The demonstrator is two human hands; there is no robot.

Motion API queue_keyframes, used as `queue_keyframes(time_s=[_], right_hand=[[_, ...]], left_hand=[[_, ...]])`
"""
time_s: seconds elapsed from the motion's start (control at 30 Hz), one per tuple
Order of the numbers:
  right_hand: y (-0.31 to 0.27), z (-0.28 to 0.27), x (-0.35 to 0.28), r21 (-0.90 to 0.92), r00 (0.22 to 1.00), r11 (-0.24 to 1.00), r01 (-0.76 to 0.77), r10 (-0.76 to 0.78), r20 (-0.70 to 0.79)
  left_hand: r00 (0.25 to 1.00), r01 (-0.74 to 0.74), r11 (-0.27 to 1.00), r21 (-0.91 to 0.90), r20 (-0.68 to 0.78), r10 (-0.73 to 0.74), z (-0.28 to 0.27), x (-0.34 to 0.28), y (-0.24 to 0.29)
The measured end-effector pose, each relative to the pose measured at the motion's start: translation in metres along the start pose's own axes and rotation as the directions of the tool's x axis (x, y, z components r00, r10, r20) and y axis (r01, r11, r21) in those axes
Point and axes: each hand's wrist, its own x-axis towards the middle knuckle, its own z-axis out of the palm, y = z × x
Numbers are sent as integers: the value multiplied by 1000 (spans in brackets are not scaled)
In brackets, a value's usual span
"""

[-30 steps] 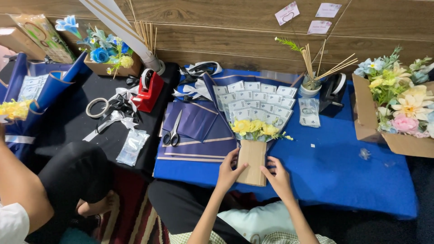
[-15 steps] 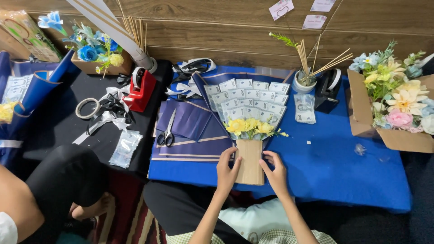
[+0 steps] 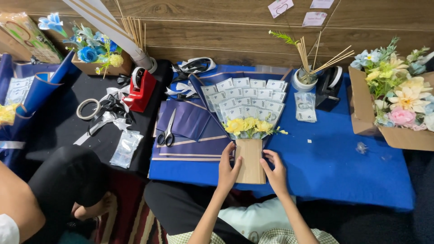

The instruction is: Assembling and wrapping a decorative bouquet made of yellow flowers and banknotes.

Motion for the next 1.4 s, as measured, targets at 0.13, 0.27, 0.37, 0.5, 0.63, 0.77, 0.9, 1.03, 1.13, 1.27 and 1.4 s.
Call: queue_keyframes(time_s=[0.13,0.27,0.37,0.5,0.63,0.77,0.9,1.03,1.13,1.27,1.4], right_hand=[[-3,1,-1,53,1000,999,3,-1,-20],[4,1,-1,21,1000,1000,9,-9,-7],[5,1,-1,19,999,999,31,-31,-11],[6,0,-2,31,999,999,42,-42,-6],[15,0,-1,28,999,999,44,-44,-5],[15,-2,-1,46,999,998,38,-38,4],[16,-2,0,52,999,998,32,-33,12],[12,-3,-1,49,999,999,24,-25,27],[8,-4,-1,56,999,998,11,-14,47],[5,-4,-1,48,999,999,2,-4,37],[9,-5,-1,23,999,1000,-12,11,39]], left_hand=[[999,28,999,-21,-22,-28,1,-1,0],[998,63,998,-26,-3,-63,0,-1,1],[996,90,995,-33,15,-89,0,-2,3],[994,106,994,-27,23,-105,-2,-4,7],[993,111,993,-26,50,-110,-3,-2,1],[995,101,994,-39,26,-100,-2,-4,1],[996,92,996,-23,16,-91,0,-3,-8],[996,84,996,-23,5,-84,-1,-4,-9],[997,71,997,-19,22,-70,-3,-4,-8],[998,54,999,1,39,-53,-2,-4,-11],[998,43,999,12,51,-44,-4,-5,-7]])
